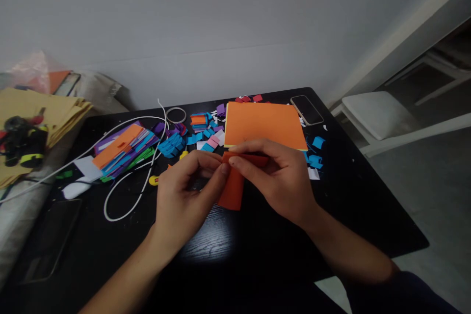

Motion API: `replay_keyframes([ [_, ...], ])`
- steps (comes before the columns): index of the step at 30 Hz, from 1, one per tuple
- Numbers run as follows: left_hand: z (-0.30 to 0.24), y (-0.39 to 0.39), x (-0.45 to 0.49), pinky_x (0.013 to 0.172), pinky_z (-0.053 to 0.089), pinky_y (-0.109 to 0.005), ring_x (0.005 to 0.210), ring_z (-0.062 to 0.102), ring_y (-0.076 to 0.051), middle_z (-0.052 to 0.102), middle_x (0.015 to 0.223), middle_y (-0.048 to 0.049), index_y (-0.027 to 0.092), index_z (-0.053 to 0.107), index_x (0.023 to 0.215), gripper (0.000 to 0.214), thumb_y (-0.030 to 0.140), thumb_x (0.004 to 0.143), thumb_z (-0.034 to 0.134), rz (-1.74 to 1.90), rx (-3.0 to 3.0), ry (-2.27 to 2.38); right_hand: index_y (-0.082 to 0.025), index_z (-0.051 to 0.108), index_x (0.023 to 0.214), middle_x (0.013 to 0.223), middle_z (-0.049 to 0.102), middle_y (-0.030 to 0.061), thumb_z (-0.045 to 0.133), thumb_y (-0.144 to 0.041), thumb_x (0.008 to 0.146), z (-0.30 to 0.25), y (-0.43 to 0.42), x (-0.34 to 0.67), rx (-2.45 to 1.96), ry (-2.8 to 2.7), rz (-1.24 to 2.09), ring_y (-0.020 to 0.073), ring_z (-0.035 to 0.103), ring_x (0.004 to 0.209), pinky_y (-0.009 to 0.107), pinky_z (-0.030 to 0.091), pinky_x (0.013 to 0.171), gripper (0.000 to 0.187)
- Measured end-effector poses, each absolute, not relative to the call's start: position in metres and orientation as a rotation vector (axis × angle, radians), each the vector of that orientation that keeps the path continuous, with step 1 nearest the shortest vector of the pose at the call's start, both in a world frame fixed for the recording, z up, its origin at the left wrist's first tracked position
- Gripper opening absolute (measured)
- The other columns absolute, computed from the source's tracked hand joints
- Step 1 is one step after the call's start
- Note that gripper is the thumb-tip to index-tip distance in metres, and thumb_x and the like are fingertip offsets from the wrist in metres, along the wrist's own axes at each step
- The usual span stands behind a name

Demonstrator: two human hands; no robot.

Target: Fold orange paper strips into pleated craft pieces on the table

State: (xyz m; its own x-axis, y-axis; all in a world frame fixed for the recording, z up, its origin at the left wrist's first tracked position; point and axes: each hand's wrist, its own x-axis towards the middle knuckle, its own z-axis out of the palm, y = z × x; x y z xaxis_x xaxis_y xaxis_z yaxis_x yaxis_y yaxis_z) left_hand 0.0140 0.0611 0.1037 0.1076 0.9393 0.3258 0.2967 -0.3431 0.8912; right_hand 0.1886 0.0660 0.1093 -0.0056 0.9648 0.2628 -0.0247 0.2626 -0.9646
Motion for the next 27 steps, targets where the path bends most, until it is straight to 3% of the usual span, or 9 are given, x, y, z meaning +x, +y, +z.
replay_keyframes([
  [9,0.1041,0.0598,0.0142,0.07,0.058,-0.027,0.081,0.072,-0.014,0.075,0.091,0.0002,0.023,0.069,0.084,0.011,0.022,0.095,0.072,1.245,1.7,1.187,-0.024,0.081,0.093,0.092,0.082,0.0001,0.082,-0.021,0.088,0.1096,0.0672,0.1892,-0.972,-1.294,1.065,0.0161,0.079,0.087,0.028,0.066,0.081,0.006],
  [16,0.1065,0.0605,0.0135,0.077,0.058,-0.028,0.083,0.072,-0.014,0.076,0.094,0.0003,0.024,0.07,0.104,0.01,0.023,0.095,0.074,1.345,1.689,1.203,-0.025,0.081,0.095,0.095,0.083,-0.0005,0.079,-0.02,0.09,0.1098,0.0651,0.1886,-0.981,-1.415,0.949,0.0155,0.079,0.088,0.028,0.065,0.082,0.007],
  [27,0.1046,0.0611,0.0098,0.075,0.057,-0.028,0.083,0.071,-0.014,0.078,0.097,0.0012,0.028,0.075,0.106,0.013,0.02,0.096,0.073,1.373,1.931,1.262,-0.026,0.081,0.095,0.094,0.083,0.0003,0.08,-0.023,0.09,0.1128,0.0621,0.189,-1.026,-1.436,0.936,0.0182,0.078,0.088,0.031,0.066,0.082,0.005],
])
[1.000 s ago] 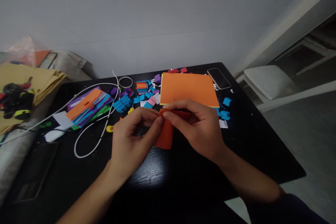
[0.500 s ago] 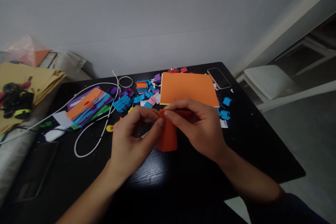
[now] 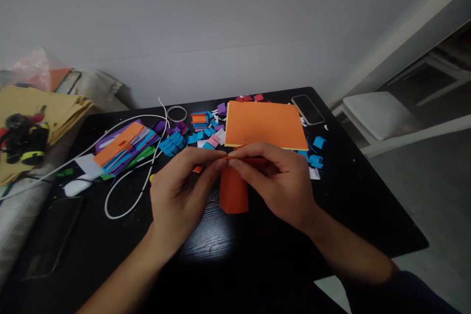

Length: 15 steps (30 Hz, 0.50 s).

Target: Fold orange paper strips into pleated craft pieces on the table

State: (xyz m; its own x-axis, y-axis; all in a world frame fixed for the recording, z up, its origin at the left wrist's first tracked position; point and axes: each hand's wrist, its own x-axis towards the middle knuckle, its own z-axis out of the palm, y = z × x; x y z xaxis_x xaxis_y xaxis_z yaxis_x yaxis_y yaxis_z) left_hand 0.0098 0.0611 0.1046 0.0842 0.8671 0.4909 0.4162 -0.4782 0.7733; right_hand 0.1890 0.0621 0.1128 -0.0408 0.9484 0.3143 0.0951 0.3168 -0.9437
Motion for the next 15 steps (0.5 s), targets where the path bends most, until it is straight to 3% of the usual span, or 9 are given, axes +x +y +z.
replay_keyframes([
  [15,0.1073,0.0615,0.0117,0.07,0.054,-0.026,0.076,0.066,-0.012,0.073,0.089,0.0003,0.023,0.071,0.097,0.006,0.022,0.1,0.066,1.3,1.89,1.251,-0.024,0.08,0.092,0.093,0.082,0.0013,0.079,-0.026,0.091,0.1124,0.0647,0.1904,-1.025,-1.41,1.038,0.0182,0.077,0.087,0.031,0.064,0.081,0.002],
])
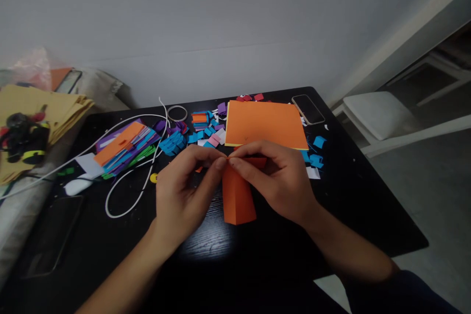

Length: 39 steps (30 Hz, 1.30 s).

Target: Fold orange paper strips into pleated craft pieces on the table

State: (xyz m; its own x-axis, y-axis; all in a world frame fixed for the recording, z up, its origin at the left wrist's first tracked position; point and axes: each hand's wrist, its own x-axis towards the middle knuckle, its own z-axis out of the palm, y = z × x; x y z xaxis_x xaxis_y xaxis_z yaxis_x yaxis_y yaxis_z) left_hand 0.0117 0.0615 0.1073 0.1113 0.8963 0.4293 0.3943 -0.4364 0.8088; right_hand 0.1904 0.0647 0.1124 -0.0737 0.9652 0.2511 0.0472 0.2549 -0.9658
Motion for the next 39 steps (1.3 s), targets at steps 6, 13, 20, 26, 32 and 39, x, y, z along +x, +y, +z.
replay_keyframes([
  [6,0.1055,0.0618,0.0123,0.068,0.052,-0.025,0.074,0.065,-0.012,0.072,0.088,0.0005,0.024,0.072,0.096,0.005,0.022,0.098,0.068,1.285,1.854,1.247,-0.024,0.079,0.09,0.09,0.081,0.0001,0.079,-0.025,0.09,0.1114,0.0666,0.1915,-1.033,-1.421,1.037,0.0166,0.076,0.084,0.028,0.063,0.077,0.002],
  [13,0.107,0.0635,0.0118,0.069,0.053,-0.026,0.078,0.067,-0.014,0.073,0.089,-0.001,0.023,0.071,0.096,0.009,0.023,0.1,0.063,1.255,1.81,1.215,-0.024,0.079,0.091,0.09,0.081,0.0004,0.078,-0.027,0.09,0.1095,0.0683,0.1912,-1.058,-1.457,1.011,0.0171,0.076,0.084,0.03,0.063,0.078,0.003],
  [20,0.1037,0.066,0.0112,0.067,0.051,-0.027,0.075,0.065,-0.013,0.072,0.087,-0.0002,0.023,0.071,0.094,0.005,0.024,0.098,0.068,1.247,1.814,1.234,-0.023,0.078,0.09,0.088,0.08,-0.0003,0.078,-0.027,0.091,0.1087,0.0693,0.1915,-1.064,-1.483,0.992,0.0157,0.075,0.082,0.027,0.062,0.077,0.003],
  [26,0.1039,0.067,0.0101,0.067,0.05,-0.027,0.077,0.066,-0.014,0.073,0.089,-0.0013,0.023,0.072,0.097,0.007,0.024,0.099,0.066,1.226,1.84,1.238,-0.023,0.079,0.089,0.087,0.08,0.0002,0.078,-0.029,0.091,0.1075,0.0701,0.191,-1.077,-1.476,0.975,0.0166,0.075,0.081,0.029,0.062,0.076,0.006],
  [32,0.104,0.0692,0.0102,0.069,0.051,-0.025,0.077,0.065,-0.012,0.072,0.088,0.0009,0.024,0.071,0.1,0.012,0.021,0.102,0.06,1.206,1.801,1.214,-0.024,0.079,0.09,0.089,0.081,0.0005,0.078,-0.027,0.09,0.106,0.072,0.191,-1.07,-1.451,0.97,0.0172,0.075,0.084,0.03,0.063,0.08,0.003],
  [39,0.1032,0.0692,0.0112,0.064,0.049,-0.025,0.07,0.062,-0.012,0.071,0.083,0.0016,0.023,0.071,0.094,0.006,0.022,0.098,0.067,1.213,1.824,1.245,-0.023,0.078,0.088,0.087,0.08,-0.0001,0.079,-0.025,0.089,0.107,0.0724,0.1904,-1.051,-1.468,1.004,0.0163,0.075,0.082,0.028,0.061,0.077,0.003],
])
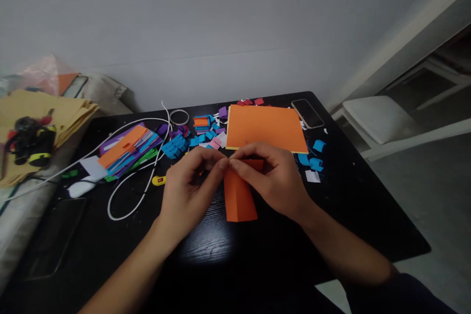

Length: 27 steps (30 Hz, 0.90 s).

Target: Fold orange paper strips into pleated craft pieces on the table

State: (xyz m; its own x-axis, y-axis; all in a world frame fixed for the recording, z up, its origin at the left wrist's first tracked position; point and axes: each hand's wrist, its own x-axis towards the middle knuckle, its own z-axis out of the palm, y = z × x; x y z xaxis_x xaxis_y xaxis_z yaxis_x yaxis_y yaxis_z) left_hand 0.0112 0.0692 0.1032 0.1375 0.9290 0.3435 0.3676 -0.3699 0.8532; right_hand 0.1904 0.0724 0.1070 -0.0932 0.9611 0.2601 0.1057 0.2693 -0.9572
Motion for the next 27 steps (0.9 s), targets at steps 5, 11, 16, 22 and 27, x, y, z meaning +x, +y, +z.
replay_keyframes([
  [5,0.1043,0.0685,0.0093,0.063,0.048,-0.025,0.07,0.062,-0.012,0.071,0.084,0.0012,0.023,0.071,0.096,0.005,0.022,0.099,0.067,1.196,1.867,1.242,-0.022,0.078,0.089,0.088,0.08,0.0012,0.076,-0.022,0.09,0.1062,0.0726,0.1938,-1.054,-1.473,1.03,0.0167,0.074,0.083,0.028,0.06,0.075,0.003],
  [11,0.1035,0.0695,0.0078,0.064,0.047,-0.023,0.07,0.06,-0.01,0.07,0.083,0.003,0.023,0.071,0.095,0.006,0.021,0.099,0.067,1.194,1.863,1.255,-0.021,0.079,0.092,0.089,0.079,0.002,0.073,-0.023,0.092,0.1057,0.0737,0.1943,-1.041,-1.46,1.076,0.0168,0.074,0.084,0.028,0.059,0.074,0.007],
  [16,0.1043,0.0686,0.0104,0.061,0.046,-0.022,0.068,0.059,-0.009,0.068,0.079,0.004,0.022,0.07,0.092,0.007,0.02,0.098,0.066,1.18,1.858,1.271,-0.021,0.078,0.09,0.089,0.079,0.0016,0.074,-0.025,0.092,0.1058,0.073,0.1943,-1.085,-1.505,1.056,0.017,0.074,0.084,0.029,0.059,0.077,0.006],
  [22,0.1054,0.0703,0.0083,0.066,0.049,-0.024,0.074,0.064,-0.013,0.072,0.084,0.0008,0.021,0.072,0.095,0.014,0.024,0.101,0.06,1.153,1.827,1.275,-0.022,0.076,0.088,0.087,0.078,0.0012,0.074,-0.027,0.092,0.1053,0.0744,0.1938,-1.1,-1.484,1.02,0.017,0.073,0.082,0.03,0.059,0.077,0.007],
  [27,0.1038,0.0718,0.0091,0.071,0.055,-0.026,0.081,0.07,-0.015,0.074,0.094,-0.0022,0.022,0.069,0.109,0.013,0.028,0.102,0.06,1.105,1.699,1.172,-0.021,0.076,0.087,0.087,0.078,0.002,0.075,-0.03,0.092,0.1069,0.0775,0.1918,-1.095,-1.377,1.037,0.0166,0.072,0.083,0.029,0.06,0.077,0.01],
])
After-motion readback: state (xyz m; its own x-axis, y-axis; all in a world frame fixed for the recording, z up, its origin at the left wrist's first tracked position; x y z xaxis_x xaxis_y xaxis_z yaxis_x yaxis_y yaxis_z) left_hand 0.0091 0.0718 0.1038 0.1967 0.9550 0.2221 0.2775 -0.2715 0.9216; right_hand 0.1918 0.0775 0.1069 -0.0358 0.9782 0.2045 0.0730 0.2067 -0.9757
